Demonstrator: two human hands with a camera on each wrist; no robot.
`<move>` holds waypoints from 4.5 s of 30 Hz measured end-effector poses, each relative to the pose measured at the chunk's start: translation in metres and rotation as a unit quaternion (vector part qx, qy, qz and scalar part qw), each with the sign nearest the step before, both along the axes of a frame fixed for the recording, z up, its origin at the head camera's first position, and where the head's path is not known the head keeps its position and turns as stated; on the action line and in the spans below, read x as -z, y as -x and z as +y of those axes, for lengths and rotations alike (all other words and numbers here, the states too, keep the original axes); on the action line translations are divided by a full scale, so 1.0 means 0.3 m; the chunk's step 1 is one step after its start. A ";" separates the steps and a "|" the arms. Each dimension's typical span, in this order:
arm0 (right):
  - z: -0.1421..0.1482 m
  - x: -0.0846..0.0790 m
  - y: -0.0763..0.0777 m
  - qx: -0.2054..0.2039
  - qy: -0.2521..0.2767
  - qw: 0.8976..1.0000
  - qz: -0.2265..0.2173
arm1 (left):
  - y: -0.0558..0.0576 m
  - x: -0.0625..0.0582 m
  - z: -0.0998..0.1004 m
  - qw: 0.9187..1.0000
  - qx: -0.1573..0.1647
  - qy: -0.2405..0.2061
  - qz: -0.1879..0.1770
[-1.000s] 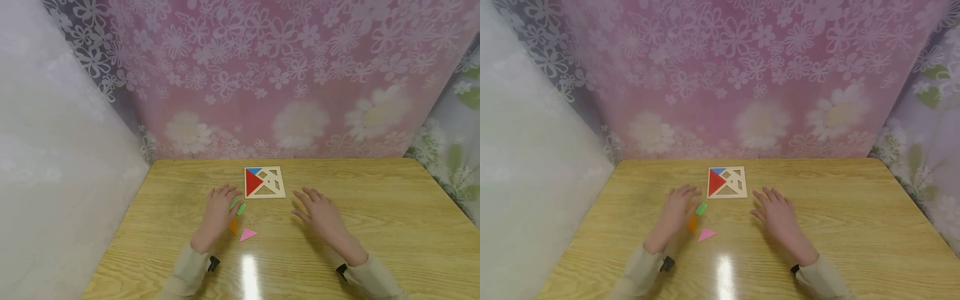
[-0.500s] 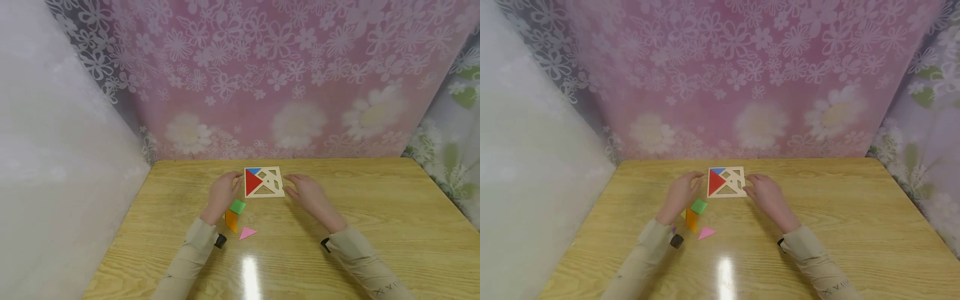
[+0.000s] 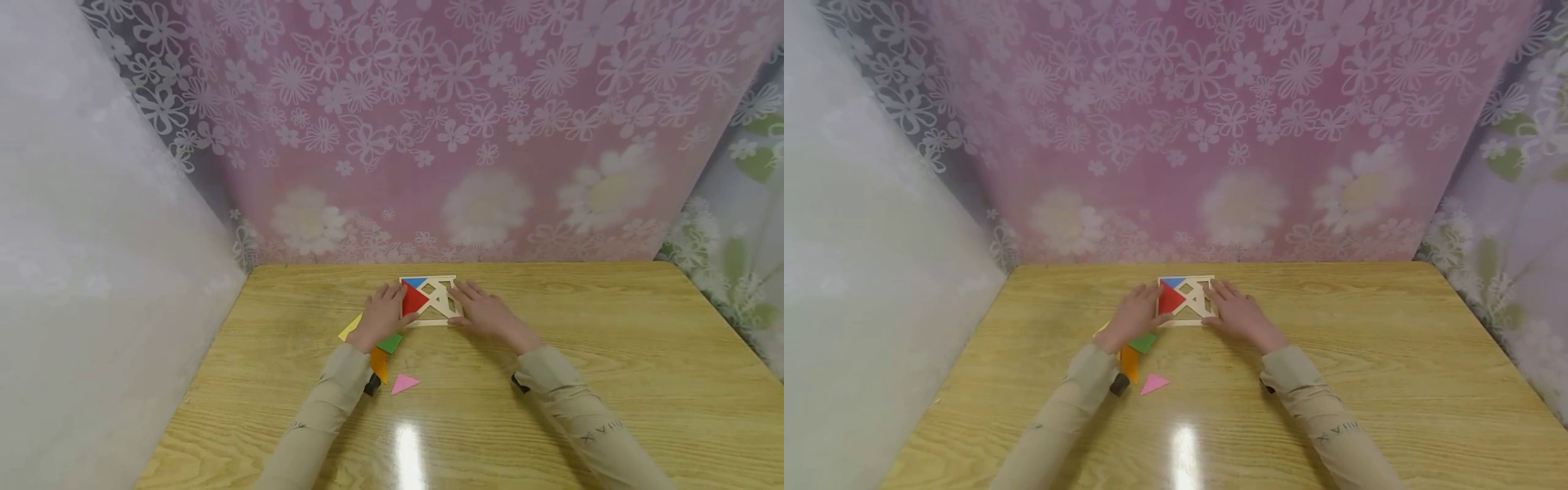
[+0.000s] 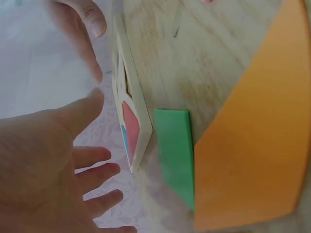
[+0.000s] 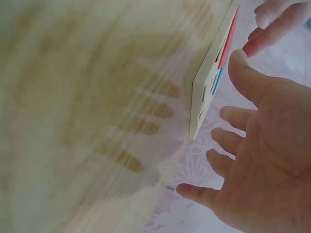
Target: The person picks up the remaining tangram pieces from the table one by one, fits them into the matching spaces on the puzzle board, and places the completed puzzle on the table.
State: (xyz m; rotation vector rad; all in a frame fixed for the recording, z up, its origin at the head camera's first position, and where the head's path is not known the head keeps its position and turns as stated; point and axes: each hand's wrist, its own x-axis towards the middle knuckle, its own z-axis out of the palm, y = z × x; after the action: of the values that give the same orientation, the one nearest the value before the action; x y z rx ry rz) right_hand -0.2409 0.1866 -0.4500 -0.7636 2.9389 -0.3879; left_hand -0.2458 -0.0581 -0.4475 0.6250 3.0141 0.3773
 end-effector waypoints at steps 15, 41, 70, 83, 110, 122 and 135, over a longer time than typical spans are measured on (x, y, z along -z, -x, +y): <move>-0.014 0.019 0.048 -0.006 -0.021 0.998 -0.062 | 0.029 0.025 -0.011 0.997 0.005 0.007 -0.074; -0.011 0.018 0.000 -0.006 -0.038 0.998 -0.047 | 0.001 0.019 0.005 0.997 0.012 0.026 -0.071; 0.023 0.017 -0.056 0.001 -0.022 0.999 -0.035 | -0.055 0.006 0.027 0.996 0.025 0.065 -0.054; 0.030 0.005 -0.094 0.003 -0.033 0.999 -0.021 | -0.076 0.012 0.038 0.995 0.027 0.079 -0.047; 0.057 0.019 -0.121 0.001 -0.027 0.999 -0.020 | -0.122 0.024 0.042 0.997 0.038 0.054 -0.038; 0.071 0.013 -0.139 0.000 -0.017 0.999 -0.037 | -0.141 0.023 0.059 0.996 0.040 0.071 -0.028; 0.071 -0.006 -0.159 -0.003 -0.010 0.999 -0.043 | -0.156 0.022 0.069 0.997 0.030 0.050 -0.052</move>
State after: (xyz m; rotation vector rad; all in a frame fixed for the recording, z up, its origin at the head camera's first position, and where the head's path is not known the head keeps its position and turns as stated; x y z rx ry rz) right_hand -0.1933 0.2079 -0.4482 -0.7328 2.8552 -0.3809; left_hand -0.1991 -0.0374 -0.4540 0.6636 2.8868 0.2478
